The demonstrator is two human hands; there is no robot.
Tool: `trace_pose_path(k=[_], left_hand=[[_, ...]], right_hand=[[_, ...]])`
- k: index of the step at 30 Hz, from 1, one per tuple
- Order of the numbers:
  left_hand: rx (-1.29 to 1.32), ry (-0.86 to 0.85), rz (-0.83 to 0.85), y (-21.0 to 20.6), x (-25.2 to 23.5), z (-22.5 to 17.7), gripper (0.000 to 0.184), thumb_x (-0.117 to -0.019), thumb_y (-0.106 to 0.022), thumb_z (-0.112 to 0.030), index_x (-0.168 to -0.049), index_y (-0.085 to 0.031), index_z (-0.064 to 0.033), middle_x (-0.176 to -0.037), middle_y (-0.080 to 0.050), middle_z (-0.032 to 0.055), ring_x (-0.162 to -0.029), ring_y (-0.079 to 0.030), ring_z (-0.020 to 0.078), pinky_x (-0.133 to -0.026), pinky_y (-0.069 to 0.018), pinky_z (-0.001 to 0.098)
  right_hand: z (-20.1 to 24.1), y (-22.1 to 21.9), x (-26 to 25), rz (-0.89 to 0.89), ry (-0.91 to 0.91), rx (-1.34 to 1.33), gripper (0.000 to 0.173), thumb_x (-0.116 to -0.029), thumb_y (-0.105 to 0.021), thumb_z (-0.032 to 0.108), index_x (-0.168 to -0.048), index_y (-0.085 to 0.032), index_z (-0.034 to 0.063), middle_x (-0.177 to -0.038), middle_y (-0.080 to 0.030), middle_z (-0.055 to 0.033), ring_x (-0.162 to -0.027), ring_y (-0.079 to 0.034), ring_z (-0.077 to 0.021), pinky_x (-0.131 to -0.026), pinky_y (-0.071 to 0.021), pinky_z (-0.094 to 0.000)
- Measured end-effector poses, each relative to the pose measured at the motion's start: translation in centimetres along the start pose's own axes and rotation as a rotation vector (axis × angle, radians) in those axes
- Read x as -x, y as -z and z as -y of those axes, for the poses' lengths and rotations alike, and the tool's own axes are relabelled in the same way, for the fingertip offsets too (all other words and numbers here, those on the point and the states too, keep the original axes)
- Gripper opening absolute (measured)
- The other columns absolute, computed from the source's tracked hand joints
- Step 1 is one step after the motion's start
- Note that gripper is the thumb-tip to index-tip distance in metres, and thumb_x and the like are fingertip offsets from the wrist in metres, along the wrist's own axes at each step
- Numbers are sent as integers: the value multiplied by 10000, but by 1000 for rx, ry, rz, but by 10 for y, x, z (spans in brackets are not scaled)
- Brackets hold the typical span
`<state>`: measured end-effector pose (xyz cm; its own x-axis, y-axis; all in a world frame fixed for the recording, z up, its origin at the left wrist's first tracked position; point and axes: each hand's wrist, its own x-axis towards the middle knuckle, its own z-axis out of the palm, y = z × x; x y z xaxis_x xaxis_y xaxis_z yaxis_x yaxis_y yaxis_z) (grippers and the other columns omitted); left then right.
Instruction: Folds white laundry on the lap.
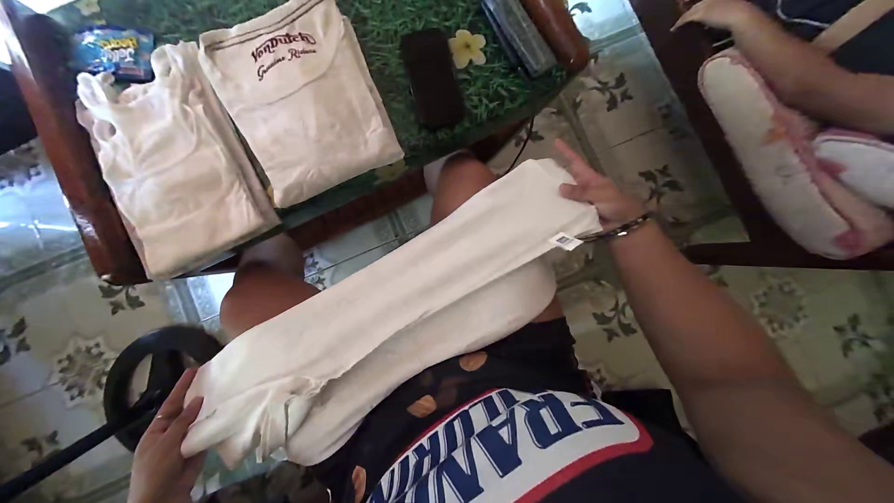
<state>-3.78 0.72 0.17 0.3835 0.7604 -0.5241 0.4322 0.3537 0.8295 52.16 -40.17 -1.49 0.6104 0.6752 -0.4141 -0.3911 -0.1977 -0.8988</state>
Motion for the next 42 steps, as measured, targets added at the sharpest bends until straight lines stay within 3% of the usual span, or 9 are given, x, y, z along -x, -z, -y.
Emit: trace_pose_path(k=[7, 11, 14, 17, 20, 26, 31, 38, 42], left_hand=[[53, 40, -96, -14, -5, 16, 544, -1012, -432, -89, -1550, -353, -84, -1423, -561, 32, -1133, -636, 67, -934, -564, 308], [-60, 151, -380, -9, 8, 16, 447, -1097, -421, -201, -1518, -406, -49, -1380, -556, 150, -963, -657, 144, -799, -568, 336], [-105, -5, -270, -11, 45, 17, 441, -1084, -395, -269, -1437, -432, -7, -1082, -616, 74, -830, -648, 94, -724, -569, 282], [-319, -88, -62, -25, 90, 20, 895, -811, -768, -330, -1498, -320, 31, -1327, -525, 163, -1072, -624, 186, -821, -571, 341], [-486, -101, -29, -43, 111, 27, 1040, -744, -901, -323, -1544, -317, -3, -1505, -338, 313, -1122, -630, 293, -780, -598, 373], [-609, -383, -238, -53, 116, 57, 353, -906, -707, -168, -1193, -677, 35, -1247, -530, 293, -820, -616, 184, -701, -545, 288], [-702, -623, -287, -31, 127, 61, 173, -915, -669, -231, -895, -724, -68, -1290, -624, 180, -1222, -567, 367, -1013, -458, 572], [195, -253, -148, -34, 66, 43, 661, -1049, -346, -559, -1505, -325, -81, -1088, -688, 42, -978, -674, 114, -936, -546, 379], [170, -232, -60, -42, 48, 41, 589, -1032, -519, -109, -1575, -290, -107, -1177, -683, 118, -1015, -688, 162, -951, -556, 409]], right_hand=[[-50, -15, -11, -171, -199, 233, 784, -1043, -529, 154, -1616, -74, 434, -1342, -610, -81, -997, -679, -157, -827, -584, -375], [-57, -20, -13, -119, -327, 921, 692, -1029, -504, 0, -1637, -200, 127, -1539, -427, -282, -1367, -462, -479, -1095, -371, -635], [-40, -32, -9, -302, -61, 1082, 534, -1020, -532, 65, -1536, -407, 6, -1494, -429, -355, -1251, -522, -542, -1039, -415, -643], [2, -90, -1, -385, 288, 1077, 560, -1058, -487, 194, -1565, -353, -3, -1423, -479, -368, -1146, -591, -463, -979, -495, -521], [35, -194, 13, -8, 648, 1090, 540, -1059, -447, 190, -1502, -377, -109, -1272, -566, -384, -1074, -613, -463, -957, -501, -545], [-9, -366, 37, 887, 866, 1069, 549, -966, -638, 422, -1425, -602, 123, -1111, -696, -149, -1034, -647, -351, -874, -511, -546], [-11, -412, 39, 1115, 555, 1121, 513, -964, -662, 116, -1464, -577, 188, -1070, -680, -146, -1018, -615, -339, -873, -479, -536], [-15, -413, 33, 621, 127, 745, 530, -1036, -566, 95, -1547, -449, 179, -1348, -597, -198, -1059, -649, -303, -907, -539, -492], [-13, -410, 33, 615, 83, 819, 467, -1069, -535, 192, -1532, -483, 232, -1213, -684, -178, -965, -675, -289, -875, -539, -499]])
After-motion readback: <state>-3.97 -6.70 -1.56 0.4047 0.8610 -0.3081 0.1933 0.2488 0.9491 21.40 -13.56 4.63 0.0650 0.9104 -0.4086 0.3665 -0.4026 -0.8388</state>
